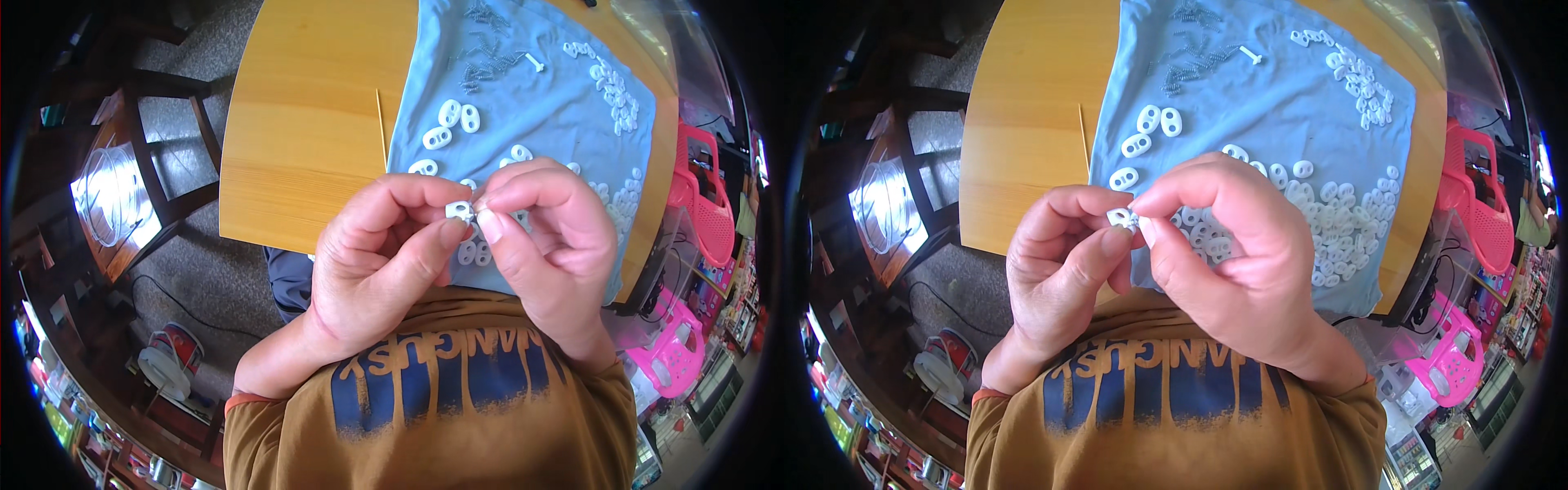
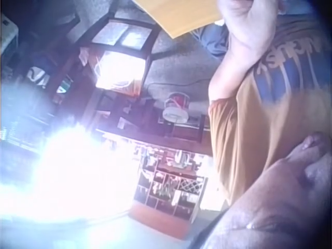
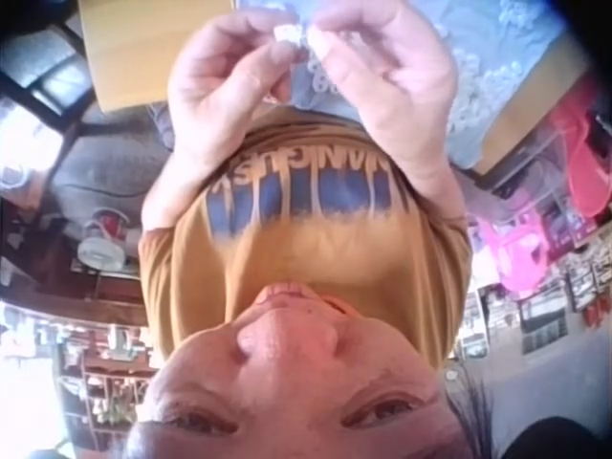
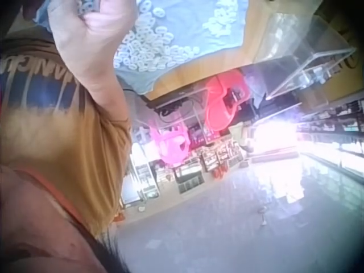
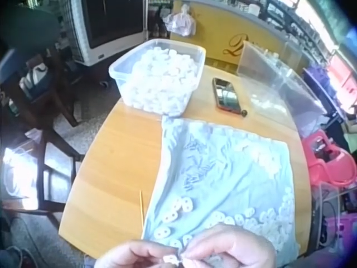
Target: Assembling small white plastic components by inserting metal pins and screws.
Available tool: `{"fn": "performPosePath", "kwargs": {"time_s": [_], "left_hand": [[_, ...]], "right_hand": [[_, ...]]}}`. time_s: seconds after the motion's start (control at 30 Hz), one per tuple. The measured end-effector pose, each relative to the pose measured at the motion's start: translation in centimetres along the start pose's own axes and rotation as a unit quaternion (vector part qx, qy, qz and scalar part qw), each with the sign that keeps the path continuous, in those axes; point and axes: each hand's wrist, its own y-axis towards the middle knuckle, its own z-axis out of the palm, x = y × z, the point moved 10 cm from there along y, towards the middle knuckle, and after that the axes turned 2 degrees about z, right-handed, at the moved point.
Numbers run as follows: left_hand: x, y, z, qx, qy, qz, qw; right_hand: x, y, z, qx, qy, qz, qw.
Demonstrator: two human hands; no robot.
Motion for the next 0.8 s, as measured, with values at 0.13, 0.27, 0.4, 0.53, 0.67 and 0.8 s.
{"fn": "performPosePath", "kwargs": {"time_s": [0.13, 0.27, 0.4, 0.53, 0.67, 0.8], "left_hand": [[-0.3, 0.0, -0.2, -0.007, 0.042, 0.012, 0.999], [-0.6, -0.1, -0.2, 0.0, 0.085, 0.033, 0.996], [-0.5, -0.1, -0.2, -0.003, 0.074, 0.024, 0.997], [-0.8, -0.2, -0.2, -0.006, 0.077, 0.034, 0.996], [-0.9, -0.2, -0.4, -0.009, 0.099, 0.035, 0.994], [-0.6, -0.3, -0.7, -0.013, 0.111, 0.035, 0.993]], "right_hand": [[1.6, -0.1, 0.8, 0.03, -0.105, -0.065, 0.992], [1.3, -0.1, 0.8, 0.048, -0.082, -0.057, 0.994], [0.6, -0.1, 0.9, 0.059, -0.042, -0.031, 0.997], [0.3, -0.2, 0.5, 0.016, -0.013, -0.035, 0.999], [-0.2, -0.3, 0.5, 0.008, 0.009, -0.009, 1.0], [-0.5, -0.4, 0.7, 0.016, 0.008, -0.006, 1.0]]}}
